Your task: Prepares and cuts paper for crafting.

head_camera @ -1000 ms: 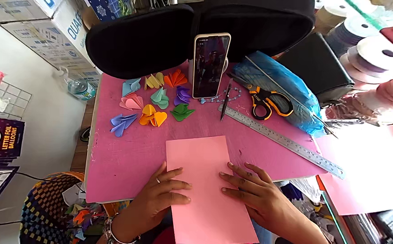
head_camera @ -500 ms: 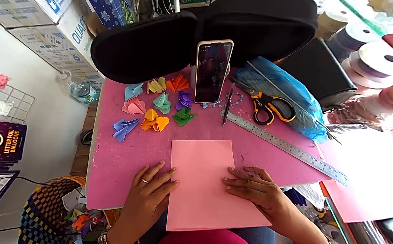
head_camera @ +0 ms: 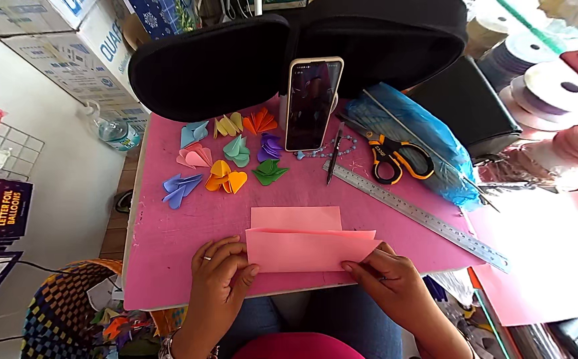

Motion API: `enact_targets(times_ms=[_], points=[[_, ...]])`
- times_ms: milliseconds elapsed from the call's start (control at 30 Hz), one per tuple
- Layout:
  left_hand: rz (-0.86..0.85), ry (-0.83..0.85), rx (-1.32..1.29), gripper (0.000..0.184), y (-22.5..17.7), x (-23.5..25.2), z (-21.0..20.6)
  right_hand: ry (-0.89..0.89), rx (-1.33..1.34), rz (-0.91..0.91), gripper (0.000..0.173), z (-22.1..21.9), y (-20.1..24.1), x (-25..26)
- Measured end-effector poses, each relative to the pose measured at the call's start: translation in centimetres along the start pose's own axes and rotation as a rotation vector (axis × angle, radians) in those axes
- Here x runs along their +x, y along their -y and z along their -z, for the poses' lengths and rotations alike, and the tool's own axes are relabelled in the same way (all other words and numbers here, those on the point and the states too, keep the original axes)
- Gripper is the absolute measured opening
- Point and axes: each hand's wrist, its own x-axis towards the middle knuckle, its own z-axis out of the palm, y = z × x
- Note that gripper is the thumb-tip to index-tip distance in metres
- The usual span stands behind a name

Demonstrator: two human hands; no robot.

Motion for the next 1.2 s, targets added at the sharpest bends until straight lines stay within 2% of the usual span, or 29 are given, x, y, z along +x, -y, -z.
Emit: enact_targets(times_ms=[267,400,533,600,800,1200], points=[[0.01,-0.004,0.06,0.044,0.0,0.1,-0.3,-0.026,0.0,-0.046,0.022,-0.2,0.1,0.1],[0.033,-0.004,0.081,0.045,-0.1,0.2,-0.5,-0.037,0.07,-0.119,0.017,-0.3,0.6,0.1],[0.04,0.016,0.133,0.048,-0.3,0.4,-0.6,-0.116,0.186,-0.072,0.047,-0.6,1.2,1.3],[0.035,0.021,0.16,0.048,-0.4,0.4,-0.7,-0.153,0.165,-0.041,0.053,-1.0,1.1,1.9],[0.061,0.021,0.145,0.044,-0.6,0.5,-0.7,-0.137,-0.007,-0.08,0.028,-1.8,-0.3,1.6],[0.17,-0.042,0.281,0.044,-2.1,1.6,-1.1,-0.157,-0.208,-0.077,0.032,-2.3,0.1,2.0]])
